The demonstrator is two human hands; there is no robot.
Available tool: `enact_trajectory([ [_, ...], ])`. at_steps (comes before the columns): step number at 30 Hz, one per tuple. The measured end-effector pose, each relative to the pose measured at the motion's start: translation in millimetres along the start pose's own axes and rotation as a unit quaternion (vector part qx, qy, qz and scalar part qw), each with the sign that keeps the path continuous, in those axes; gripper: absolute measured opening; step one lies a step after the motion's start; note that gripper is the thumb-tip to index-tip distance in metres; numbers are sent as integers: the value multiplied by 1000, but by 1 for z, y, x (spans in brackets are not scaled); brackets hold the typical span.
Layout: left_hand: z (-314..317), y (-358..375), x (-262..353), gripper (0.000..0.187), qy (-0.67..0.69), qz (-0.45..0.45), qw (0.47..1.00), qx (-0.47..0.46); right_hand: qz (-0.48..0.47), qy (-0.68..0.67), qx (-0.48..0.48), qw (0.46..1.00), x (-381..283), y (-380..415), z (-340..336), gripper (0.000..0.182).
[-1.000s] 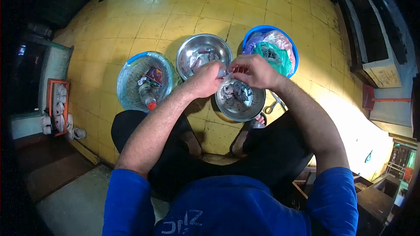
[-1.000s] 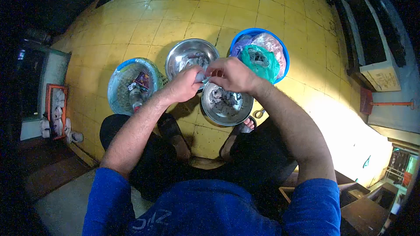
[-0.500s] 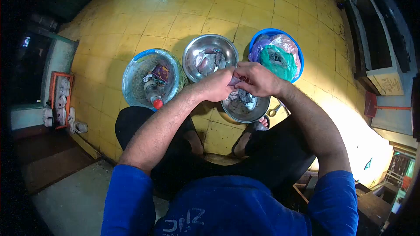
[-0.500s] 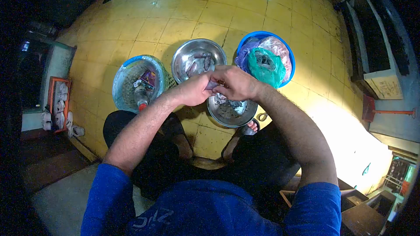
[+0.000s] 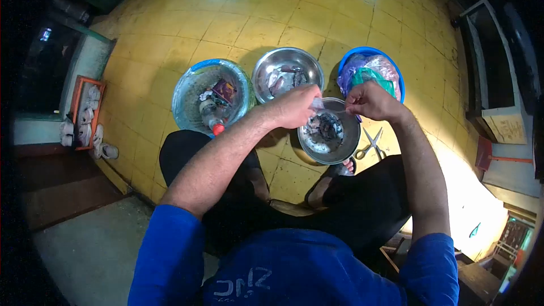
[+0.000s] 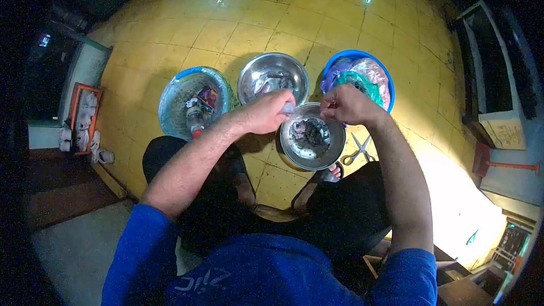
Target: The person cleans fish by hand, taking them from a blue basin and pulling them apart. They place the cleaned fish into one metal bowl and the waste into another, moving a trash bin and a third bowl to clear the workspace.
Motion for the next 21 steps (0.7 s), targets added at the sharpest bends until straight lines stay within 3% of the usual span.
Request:
enact_trajectory([
  [6, -25, 0, -15, 30, -70, -31, 997, 15, 1, 139, -47, 989, 10, -2, 9, 12],
  [10, -28, 9, -22, 33, -100, -92, 989, -52, 18, 131, -74, 988, 14, -4, 17, 14],
  [16, -24, -3, -33, 35, -116, -84, 990, -14, 44, 119, -109, 986, 21, -1, 16, 13],
  [18, -39, -6, -32, 36, -104, -76, 990, 63, 44, 128, -116, 984, 24, 0, 17, 15],
  [21, -62, -2, -34, 44, -80, -99, 987, 103, 33, 144, -112, 983, 24, 0, 16, 16],
])
Point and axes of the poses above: each hand's wrist, its own y-axis away from the middle knuckle, its own z-axis out of the palm, x = y × z, the point moved 7 cm from there along -y, towards the middle knuckle, and after that the axes turned 15 degrees about -z, right-handed, at the moved point
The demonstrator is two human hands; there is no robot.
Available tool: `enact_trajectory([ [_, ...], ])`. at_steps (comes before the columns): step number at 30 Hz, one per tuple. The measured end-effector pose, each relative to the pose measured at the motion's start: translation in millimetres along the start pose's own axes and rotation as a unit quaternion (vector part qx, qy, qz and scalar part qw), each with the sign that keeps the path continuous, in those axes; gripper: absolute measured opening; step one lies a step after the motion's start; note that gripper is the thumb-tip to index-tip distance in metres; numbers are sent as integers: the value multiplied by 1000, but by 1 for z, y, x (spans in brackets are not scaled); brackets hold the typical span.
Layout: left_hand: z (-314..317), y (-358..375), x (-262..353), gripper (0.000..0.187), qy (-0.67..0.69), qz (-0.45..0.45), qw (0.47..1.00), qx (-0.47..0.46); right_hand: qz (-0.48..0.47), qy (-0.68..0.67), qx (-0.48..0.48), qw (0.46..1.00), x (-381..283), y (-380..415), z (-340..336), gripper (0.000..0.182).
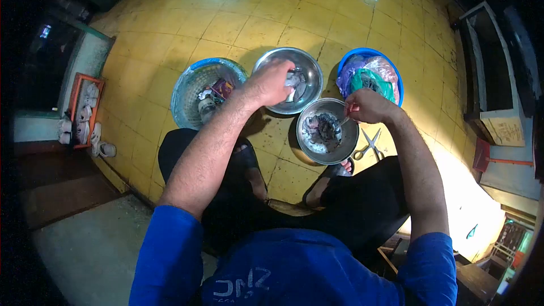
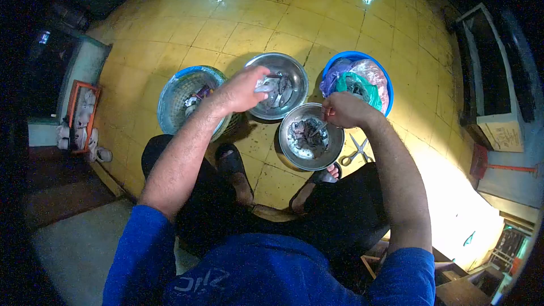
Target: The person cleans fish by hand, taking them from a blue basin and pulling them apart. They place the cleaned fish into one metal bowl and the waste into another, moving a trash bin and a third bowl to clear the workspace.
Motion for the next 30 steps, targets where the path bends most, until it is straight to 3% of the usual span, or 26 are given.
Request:
enact_trajectory([
  [2, -23, -2, -10, 54, -1, -32, 999, 30, -12, 10, 10, 1000, -2, -4, 0, 15],
  [3, -37, -1, -15, 54, -2, -38, 999, 32, 26, -36, 48, 998, 3, -6, 0, 14],
  [5, -82, 6, -25, 52, 70, -42, 986, 149, 61, -81, 85, 991, 0, -13, 0, 14],
  [6, -93, 5, -30, 52, 70, -43, 985, 150, 27, -86, 135, 987, -16, -22, -6, 14],
  [8, -120, 9, -46, 46, 191, -56, 951, 238, -14, -103, 200, 974, -47, -42, -14, 14],
  [12, -128, 4, -64, 42, 242, -28, 932, 270, -133, -141, 317, 929, -121, -112, -15, 20],
  [13, -128, 4, -66, 41, 240, -15, 929, 282, -143, -169, 304, 927, -145, -123, -17, 25],
  [15, -127, 3, -68, 40, 246, -10, 930, 274, -222, -43, 318, 921, -170, -151, 0, 28],
  [18, -127, 6, -66, 39, 238, -23, 934, 267, -228, -82, 305, 921, -150, -163, 0, 31],
  [20, -129, 10, -66, 39, 232, -32, 936, 264, -118, -106, 289, 944, -97, -149, -11, 30],
  [23, -128, 13, -61, 39, 211, -55, 943, 251, 102, -121, 331, 930, 32, -98, -37, 31],
  [24, -127, 13, -59, 39, 217, -59, 943, 247, 123, 26, 377, 918, 94, -77, -38, 26],
  [25, -126, 13, -57, 39, 221, -63, 943, 243, 232, 4, 348, 908, 148, -49, -34, 25],
  [26, -125, 13, -55, 39, 222, -65, 942, 243, 308, 143, 252, 906, 186, -24, -27, 28],
  [27, -125, 14, -51, 39, 219, -59, 942, 247, 361, 139, 195, 901, 149, 5, -36, 32],
  [28, -124, 14, -50, 39, 214, -54, 943, 249, 374, 121, 101, 914, 227, 12, 9, 35],
  [30, -120, 12, -48, 38, 195, -45, 948, 247, 374, 105, 94, 917, 213, 20, 31, 36],
])
Point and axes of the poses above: each hand's wrist, its own y-axis away from the middle knuckle, its own z-axis out of the palm, x = y × z, the point moved 7 cm from there along -y, towards the middle knuckle, and after that the axes turned 15 degrees about -z, right-handed, at the moved point
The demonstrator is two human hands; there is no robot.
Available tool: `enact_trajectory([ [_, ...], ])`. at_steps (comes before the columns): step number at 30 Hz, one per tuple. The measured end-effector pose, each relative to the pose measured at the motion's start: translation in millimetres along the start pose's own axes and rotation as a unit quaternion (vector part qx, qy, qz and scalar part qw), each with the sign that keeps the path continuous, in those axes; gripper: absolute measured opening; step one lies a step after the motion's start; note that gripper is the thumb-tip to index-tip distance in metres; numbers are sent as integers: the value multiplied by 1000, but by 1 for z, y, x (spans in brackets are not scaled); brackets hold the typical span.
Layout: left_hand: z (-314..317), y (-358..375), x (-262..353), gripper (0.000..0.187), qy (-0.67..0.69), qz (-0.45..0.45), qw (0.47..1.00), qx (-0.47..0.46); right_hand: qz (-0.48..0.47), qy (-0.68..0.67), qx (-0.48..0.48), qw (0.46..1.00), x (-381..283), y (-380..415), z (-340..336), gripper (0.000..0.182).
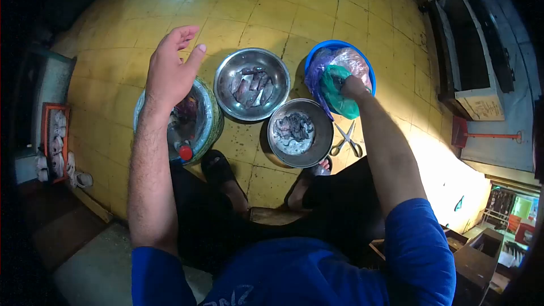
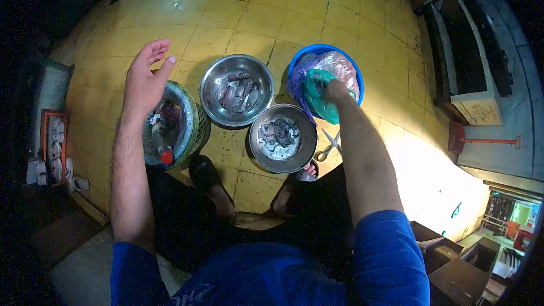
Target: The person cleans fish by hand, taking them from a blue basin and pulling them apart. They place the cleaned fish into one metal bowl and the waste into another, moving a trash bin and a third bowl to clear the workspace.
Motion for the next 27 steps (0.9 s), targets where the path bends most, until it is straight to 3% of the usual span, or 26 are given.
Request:
enact_trajectory([
  [2, 4, -1, 2, 38, -18, 16, 1000, -1, -2, -13, -8, 1000, -3, 1, 7, 38],
  [4, 8, 1, 4, 37, -31, 18, 999, -1, -85, 31, -16, 996, -10, -7, 17, 34],
  [7, 13, 2, 2, 38, -67, 19, 998, -5, -129, 64, 11, 990, 4, -29, 40, 33],
  [8, 14, 1, 3, 38, -66, 22, 998, -3, -2, -20, 111, 994, 0, -4, 14, 34],
  [9, 15, 1, 3, 38, -61, 30, 998, -4, -3, -20, 115, 993, -1, -2, 11, 34],
  [11, 13, 3, 3, 38, -60, 38, 997, -4, -50, 44, -45, 997, -9, -4, 29, 35],
  [13, 14, 4, 5, 38, -67, 49, 997, -2, -49, 38, -62, 996, -10, -3, 32, 34],
  [15, 12, 5, 5, 38, -63, 49, 997, 0, -1, 27, -45, 999, -14, 7, 14, 53],
  [16, 12, 5, 4, 38, -61, 48, 997, -4, -3, 29, -44, 999, -14, 6, 9, 53],
  [19, 12, 5, 5, 37, -55, 48, 997, -5, -75, 57, -67, 993, -8, 1, 3, 50],
  [21, 14, 7, 9, 35, -43, 49, 998, -7, -62, -55, 5, 997, 7, 4, -9, 44],
  [27, 20, 8, 13, 33, -44, 62, 997, -16, 29, -205, 0, 978, 8, 30, -41, 45],
])
Point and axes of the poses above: each hand's wrist, its own y-axis away from the middle knuckle, its own z-axis out of the palm, x = y × z, the point moved 7 cm from there along -y, towards the middle knuckle, and after that the axes turned 15 degrees about -z, right-handed, at the moved point
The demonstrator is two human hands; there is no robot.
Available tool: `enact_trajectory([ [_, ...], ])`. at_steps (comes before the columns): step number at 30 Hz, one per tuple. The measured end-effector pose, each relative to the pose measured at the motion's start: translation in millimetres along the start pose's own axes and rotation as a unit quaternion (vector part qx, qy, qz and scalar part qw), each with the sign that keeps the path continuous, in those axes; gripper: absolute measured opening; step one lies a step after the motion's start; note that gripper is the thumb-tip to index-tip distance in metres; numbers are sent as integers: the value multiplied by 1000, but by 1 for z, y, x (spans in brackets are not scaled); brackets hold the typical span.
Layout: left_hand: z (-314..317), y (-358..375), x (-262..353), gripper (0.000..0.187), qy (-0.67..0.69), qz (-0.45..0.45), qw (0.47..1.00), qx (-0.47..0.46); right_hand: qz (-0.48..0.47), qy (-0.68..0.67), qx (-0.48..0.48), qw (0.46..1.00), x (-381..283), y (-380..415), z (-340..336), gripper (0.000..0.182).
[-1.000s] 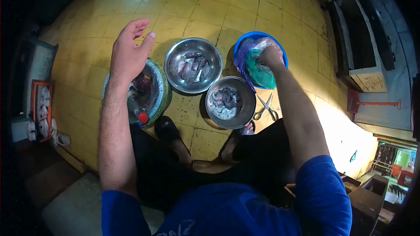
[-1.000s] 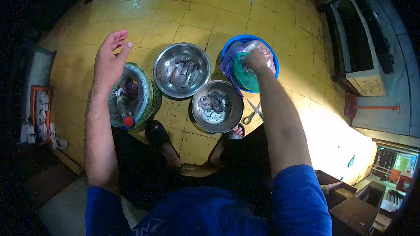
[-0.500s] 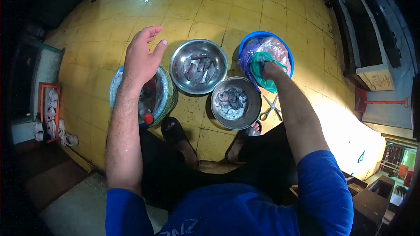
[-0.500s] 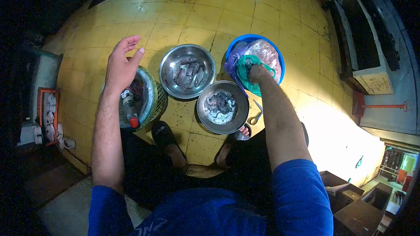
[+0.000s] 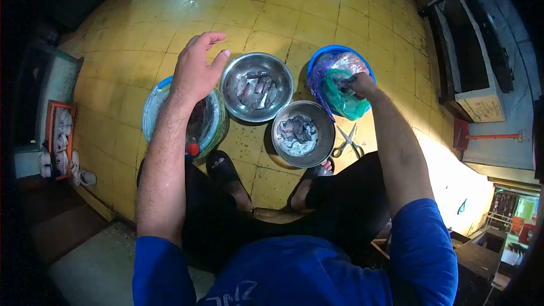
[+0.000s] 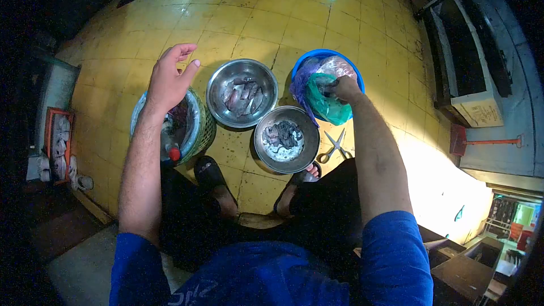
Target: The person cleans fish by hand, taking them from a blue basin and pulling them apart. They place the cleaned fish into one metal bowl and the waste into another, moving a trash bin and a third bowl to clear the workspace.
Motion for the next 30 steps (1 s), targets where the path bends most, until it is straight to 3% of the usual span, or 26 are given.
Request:
enact_trajectory([
  [4, 1, 2, 2, 34, 1, -2, 1000, -4, 10, -80, 32, 996, 5, -2, -11, 40],
  [8, 7, 4, 4, 33, -5, 4, 1000, -10, 4, -42, -1, 999, -4, 12, -34, 35],
  [14, 27, 13, 16, 30, -24, 54, 998, -32, -50, -61, 113, 990, -42, 70, -82, 28],
  [16, 36, 19, 21, 28, -9, 53, 996, -74, -74, -157, 151, 973, -43, 76, -89, 20],
  [19, 54, 29, 25, 27, -2, 40, 993, -108, -128, -181, 195, 955, -55, 89, -97, 17],
  [23, 104, 55, 30, 31, 94, 21, 970, -222, -186, -108, 218, 952, -80, 101, -87, 18],
  [24, 116, 65, 32, 33, 134, 22, 960, -243, -203, -119, 208, 949, -95, 108, -80, 18],
  [26, 137, 94, 43, 53, 172, -24, 938, -299, -298, -110, 76, 945, -141, 110, -42, 17],
  [27, 148, 98, 42, 63, 176, -45, 932, -314, -292, -151, 15, 944, -150, 111, -25, 17],
  [28, 154, 102, 42, 64, 189, -52, 928, -317, -282, -189, -44, 940, -157, 113, -9, 17],
  [30, 162, 105, 38, 54, 230, -68, 920, -309, -356, -67, -78, 929, -178, 117, 14, 19],
])
Point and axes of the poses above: each hand's wrist, its own y-axis away from the middle knuckle, its own z-axis out of the palm, x = y × z, the point moved 7 cm from there along -y, towards the middle knuckle, and after that the axes turned 15 degrees about -z, right-handed, at the moved point
